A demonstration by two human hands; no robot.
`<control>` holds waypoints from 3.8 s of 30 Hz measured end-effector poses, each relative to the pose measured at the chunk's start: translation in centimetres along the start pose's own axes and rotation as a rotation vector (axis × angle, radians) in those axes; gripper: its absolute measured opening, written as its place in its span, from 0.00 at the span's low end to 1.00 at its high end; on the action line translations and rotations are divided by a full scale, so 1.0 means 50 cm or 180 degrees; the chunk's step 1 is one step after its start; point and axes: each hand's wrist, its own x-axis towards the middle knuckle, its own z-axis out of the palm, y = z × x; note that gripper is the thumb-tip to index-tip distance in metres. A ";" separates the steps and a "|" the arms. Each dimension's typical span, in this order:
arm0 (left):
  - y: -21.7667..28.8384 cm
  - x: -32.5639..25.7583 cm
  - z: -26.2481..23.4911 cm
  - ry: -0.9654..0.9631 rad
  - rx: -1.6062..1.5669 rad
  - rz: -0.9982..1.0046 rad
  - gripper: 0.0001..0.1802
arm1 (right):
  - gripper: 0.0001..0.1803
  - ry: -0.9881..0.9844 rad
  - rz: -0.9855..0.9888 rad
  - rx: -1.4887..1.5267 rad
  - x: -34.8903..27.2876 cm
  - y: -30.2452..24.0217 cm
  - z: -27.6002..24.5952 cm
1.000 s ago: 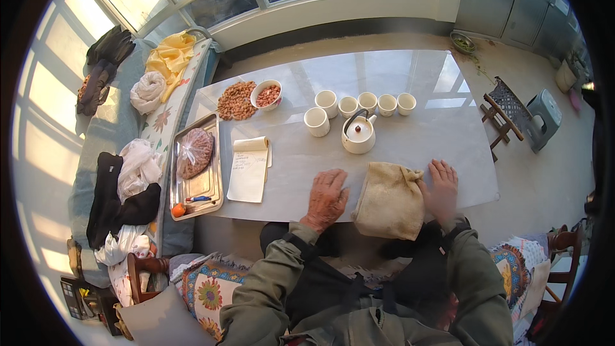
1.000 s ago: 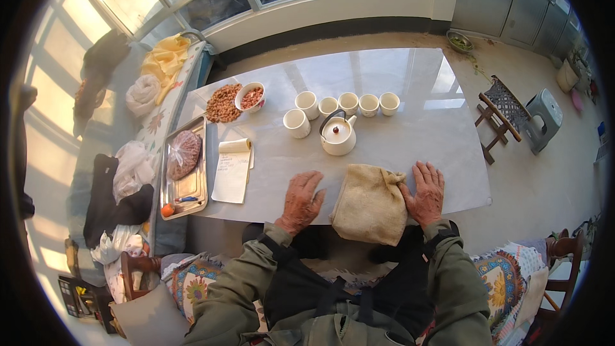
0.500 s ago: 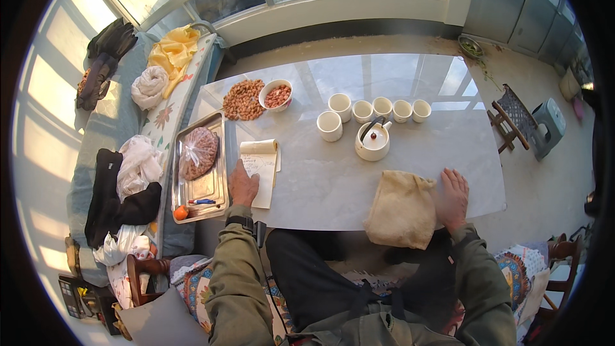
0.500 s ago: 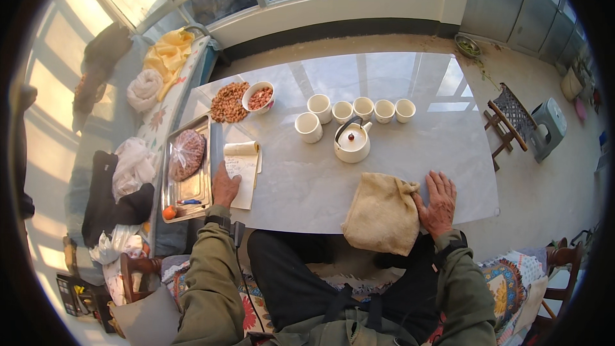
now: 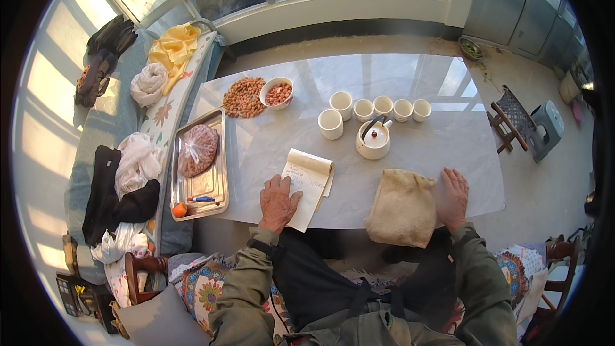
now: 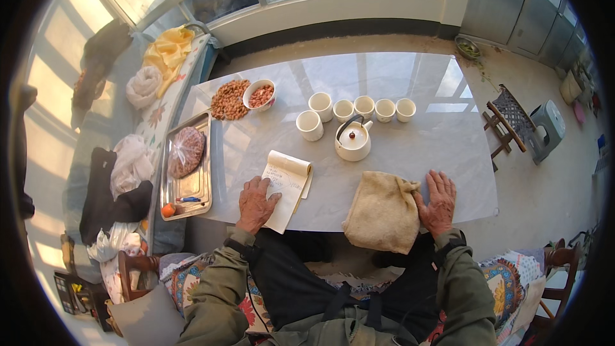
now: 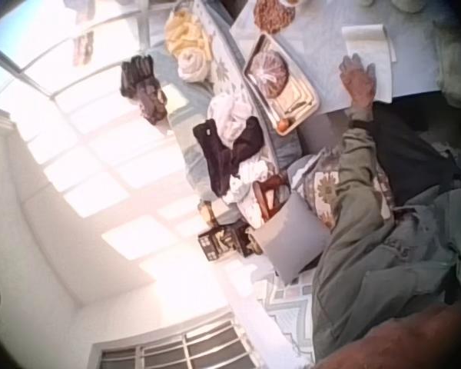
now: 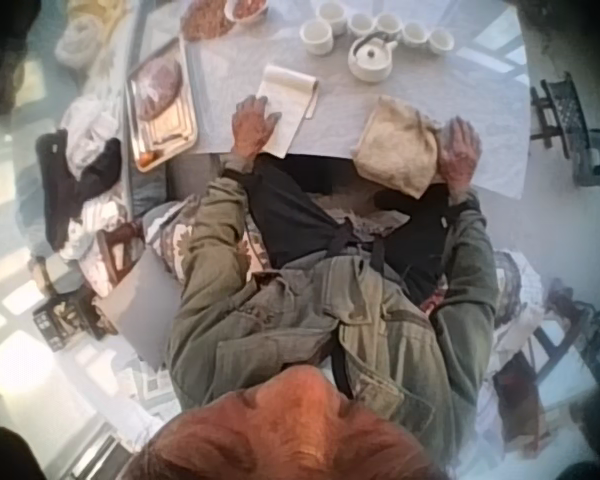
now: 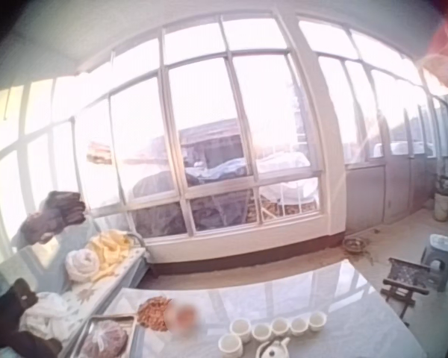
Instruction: The person wipes a glass tabletop with a cloth, moving around items such as a tray, bowls of nuts, a teapot, and cups. The person also briefly lifts and repositions the teapot and a cup while continuing to wipe the surface.
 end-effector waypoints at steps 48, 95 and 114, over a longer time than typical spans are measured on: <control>-0.023 0.089 -0.198 0.0851 -0.3083 -0.0505 0.14 | 0.35 -0.0100 0.0026 0.0098 0.009 -0.015 -0.019; 0.164 0.215 -0.018 0.0712 -0.1133 0.0922 0.25 | 0.36 0.0016 -0.0060 0.0046 0.008 -0.009 -0.014; 0.097 0.272 0.034 0.0603 -0.0419 0.0535 0.12 | 0.36 -0.0124 0.0085 0.0150 0.016 -0.021 -0.027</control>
